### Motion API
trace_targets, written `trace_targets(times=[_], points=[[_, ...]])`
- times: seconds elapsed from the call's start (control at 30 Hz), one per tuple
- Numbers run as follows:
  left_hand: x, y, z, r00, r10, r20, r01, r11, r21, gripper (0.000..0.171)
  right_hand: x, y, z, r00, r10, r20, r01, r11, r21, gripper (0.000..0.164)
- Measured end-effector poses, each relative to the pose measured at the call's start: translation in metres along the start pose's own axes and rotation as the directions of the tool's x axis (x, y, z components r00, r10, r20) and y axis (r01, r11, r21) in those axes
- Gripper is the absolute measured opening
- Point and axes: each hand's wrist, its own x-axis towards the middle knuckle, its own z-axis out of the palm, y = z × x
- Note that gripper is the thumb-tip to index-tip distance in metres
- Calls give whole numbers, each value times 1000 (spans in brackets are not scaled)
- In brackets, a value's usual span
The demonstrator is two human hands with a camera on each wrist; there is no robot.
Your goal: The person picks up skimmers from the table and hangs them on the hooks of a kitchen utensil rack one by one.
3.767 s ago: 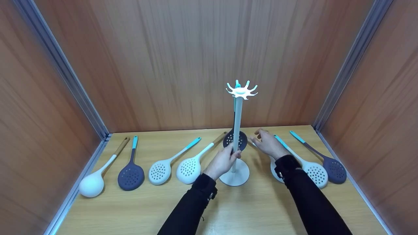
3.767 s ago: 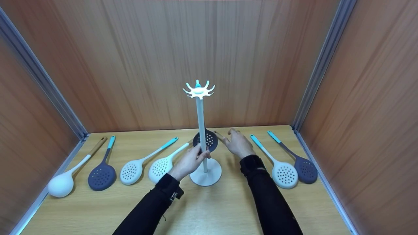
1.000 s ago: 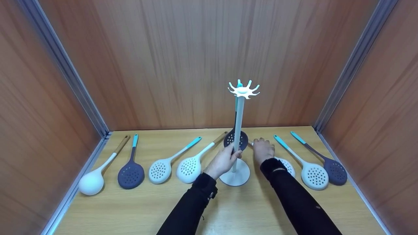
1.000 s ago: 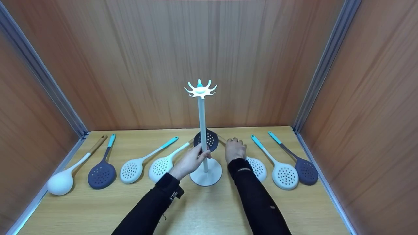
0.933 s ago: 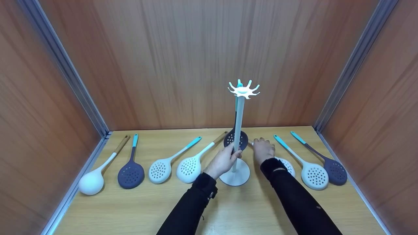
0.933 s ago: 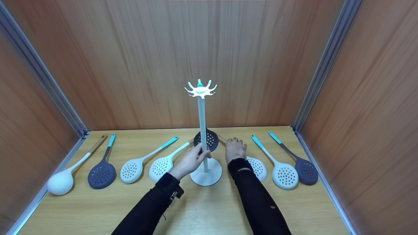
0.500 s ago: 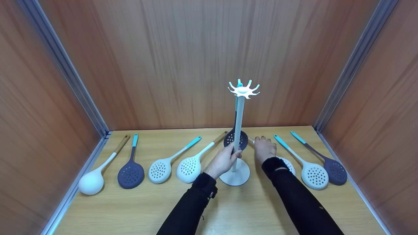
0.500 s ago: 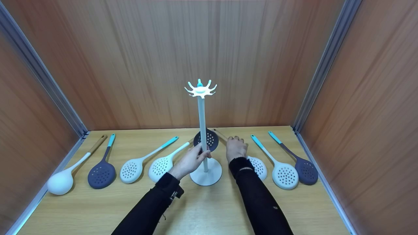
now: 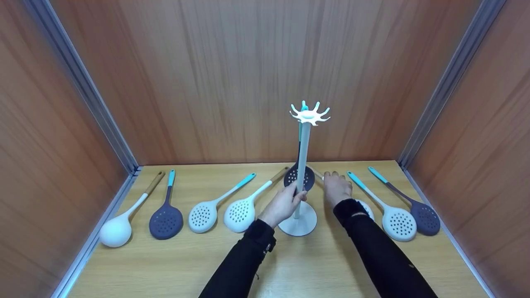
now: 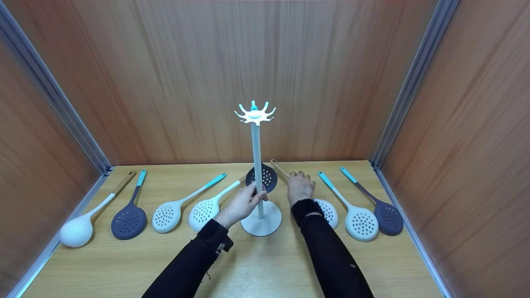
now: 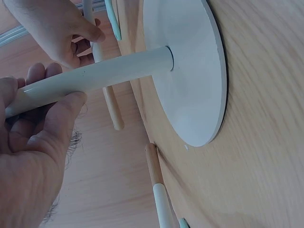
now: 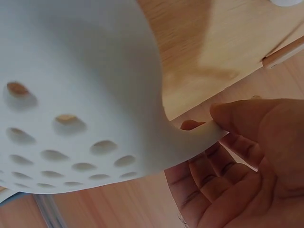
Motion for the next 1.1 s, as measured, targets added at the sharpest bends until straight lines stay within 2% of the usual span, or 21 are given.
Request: trace_targets(times=[0.17,0.43,0.7,0.9,1.1], points=[[0,0,0,1000,-4,-4,4,1000,20,16,-2,-1,-2,999,4,-40,-3,1000,28,39],[0,-1,0,1000,4,-16,-3,1000,16,16,-2,0,-10,998,8,-58,-6,999,41,38],[1,0,1,1000,-5,-15,5,1000,3,15,-1,4,-16,999,35,-28,-34,998,61,43],[1,0,1,1000,-25,-10,25,1000,-2,15,-1,4,-22,998,34,-55,-29,995,100,43],[0,-1,2,998,44,-33,-42,998,57,18,-5,2,-28,990,12,-139,6,991,131,37]])
